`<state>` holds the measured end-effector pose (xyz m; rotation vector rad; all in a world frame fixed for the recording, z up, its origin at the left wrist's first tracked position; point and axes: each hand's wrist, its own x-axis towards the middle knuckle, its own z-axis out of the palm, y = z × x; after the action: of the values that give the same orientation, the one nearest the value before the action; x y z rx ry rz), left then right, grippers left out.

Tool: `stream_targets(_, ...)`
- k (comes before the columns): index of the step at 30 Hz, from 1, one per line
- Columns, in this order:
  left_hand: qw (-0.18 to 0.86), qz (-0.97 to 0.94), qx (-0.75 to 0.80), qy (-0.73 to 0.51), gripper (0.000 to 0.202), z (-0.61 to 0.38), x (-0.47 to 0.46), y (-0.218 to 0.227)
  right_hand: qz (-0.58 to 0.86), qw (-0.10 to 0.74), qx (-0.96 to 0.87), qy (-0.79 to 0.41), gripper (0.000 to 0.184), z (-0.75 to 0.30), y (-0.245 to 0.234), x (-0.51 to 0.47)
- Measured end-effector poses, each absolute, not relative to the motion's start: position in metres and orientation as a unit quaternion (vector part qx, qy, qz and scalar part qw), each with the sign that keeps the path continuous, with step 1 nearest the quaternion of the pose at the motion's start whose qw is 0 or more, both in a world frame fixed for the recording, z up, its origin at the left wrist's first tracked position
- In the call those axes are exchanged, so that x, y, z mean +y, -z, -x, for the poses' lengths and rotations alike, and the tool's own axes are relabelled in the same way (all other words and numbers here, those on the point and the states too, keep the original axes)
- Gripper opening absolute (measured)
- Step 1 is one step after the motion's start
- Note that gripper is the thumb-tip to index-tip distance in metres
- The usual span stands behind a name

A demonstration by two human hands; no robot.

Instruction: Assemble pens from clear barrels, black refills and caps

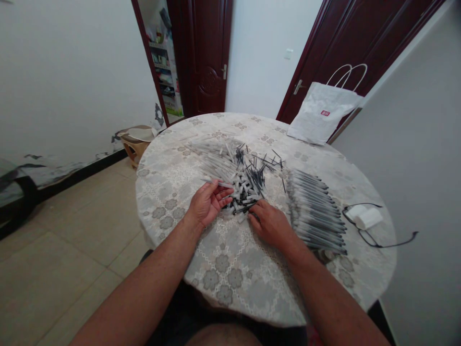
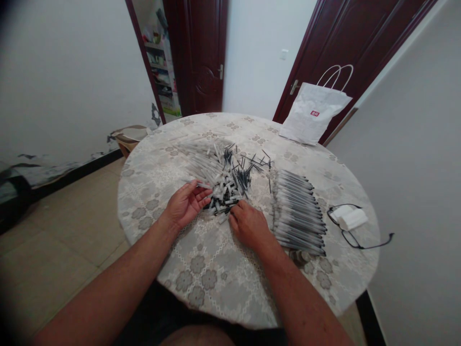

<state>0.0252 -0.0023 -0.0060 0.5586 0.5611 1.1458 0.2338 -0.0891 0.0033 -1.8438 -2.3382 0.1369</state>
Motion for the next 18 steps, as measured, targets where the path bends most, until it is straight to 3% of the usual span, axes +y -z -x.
stream_targets(18, 0.767, -0.254, 0.259, -0.529, 0.013, -0.026, -0.005, 0.0, 0.646, 0.033, -0.762, -0.027, 0.018, -0.213, -0.005, -0.086)
